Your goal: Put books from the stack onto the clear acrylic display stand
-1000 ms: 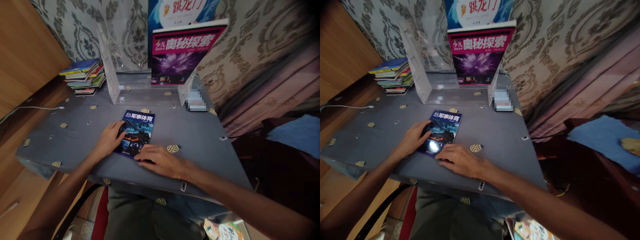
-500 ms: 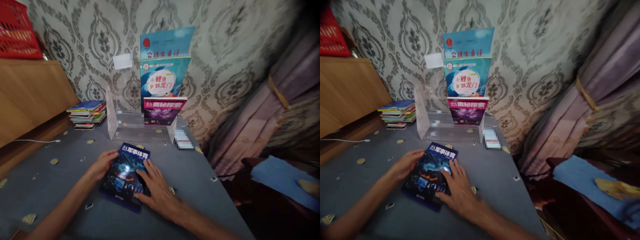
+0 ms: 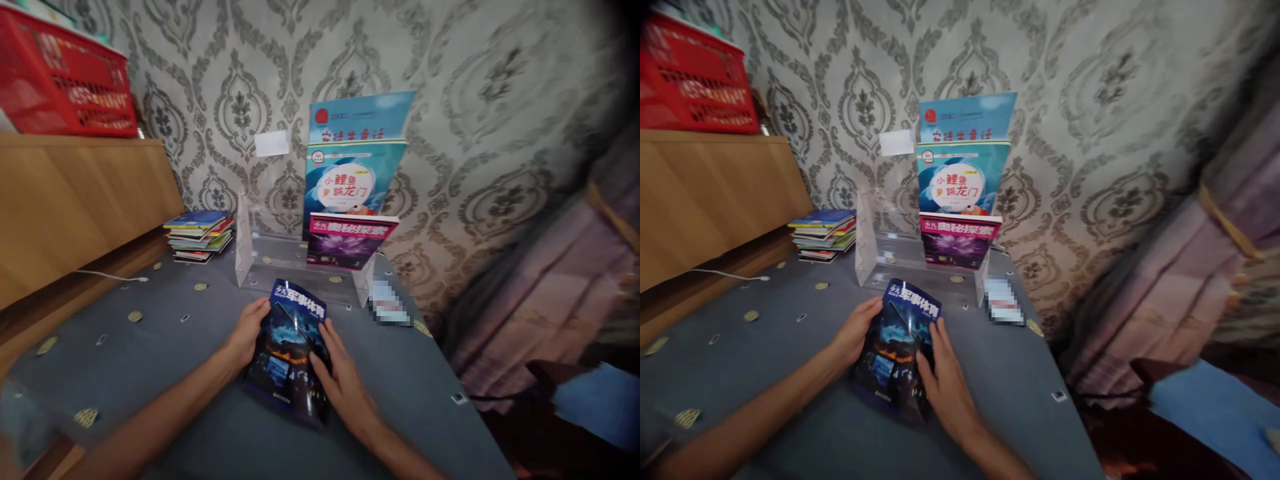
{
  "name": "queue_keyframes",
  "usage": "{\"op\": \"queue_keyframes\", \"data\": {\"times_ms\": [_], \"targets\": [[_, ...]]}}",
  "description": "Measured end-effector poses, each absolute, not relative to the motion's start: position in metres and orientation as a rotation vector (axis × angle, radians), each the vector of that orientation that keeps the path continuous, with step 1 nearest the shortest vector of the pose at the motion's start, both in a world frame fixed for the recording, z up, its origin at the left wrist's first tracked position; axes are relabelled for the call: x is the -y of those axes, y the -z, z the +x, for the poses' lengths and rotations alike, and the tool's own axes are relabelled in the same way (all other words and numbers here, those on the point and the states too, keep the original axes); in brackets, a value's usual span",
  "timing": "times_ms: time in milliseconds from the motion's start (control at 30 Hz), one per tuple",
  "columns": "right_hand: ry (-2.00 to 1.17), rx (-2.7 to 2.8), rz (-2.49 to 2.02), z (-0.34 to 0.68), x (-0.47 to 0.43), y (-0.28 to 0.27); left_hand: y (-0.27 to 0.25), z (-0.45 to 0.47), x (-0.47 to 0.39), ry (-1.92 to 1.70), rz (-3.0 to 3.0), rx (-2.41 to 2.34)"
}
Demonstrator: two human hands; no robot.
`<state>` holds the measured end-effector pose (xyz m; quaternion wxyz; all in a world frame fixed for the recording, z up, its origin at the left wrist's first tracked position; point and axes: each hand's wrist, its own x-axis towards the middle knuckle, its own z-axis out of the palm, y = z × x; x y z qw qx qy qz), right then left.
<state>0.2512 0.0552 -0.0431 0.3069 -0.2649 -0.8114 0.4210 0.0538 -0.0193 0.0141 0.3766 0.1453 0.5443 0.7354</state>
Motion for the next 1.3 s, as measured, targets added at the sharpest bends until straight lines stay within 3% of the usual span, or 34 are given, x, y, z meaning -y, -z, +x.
{"op": "queue_keyframes", "data": {"times_ms": [200, 433, 633, 933, 1300], "targets": [[-1.414, 1.771, -0.752, 0.247, -0.074, 0.041, -0.031, 0.061, 0.008, -1.929, 0.516, -1.294], [-1.829, 1.355, -0.555, 0.245, -0.066, -0.004, -0.041, 0.066, -0.007, -2.071, 0.692, -1.326], [-1.811, 1.132, -0.675, 0.244, -0.046, -0.016, -0.033, 0.084, -0.001, -2.000, 0.829, -1.345], [-1.554, 1.277, -0.824, 0.246, -0.040, 0.001, -0.030, 0.091, 0.025, -1.922, 1.008, -1.465], [-1.461, 1.357, -0.816, 0.246, -0.054, -0.008, -0.040, 0.069, 0.016, -1.545, 0.914, -1.325]]}}
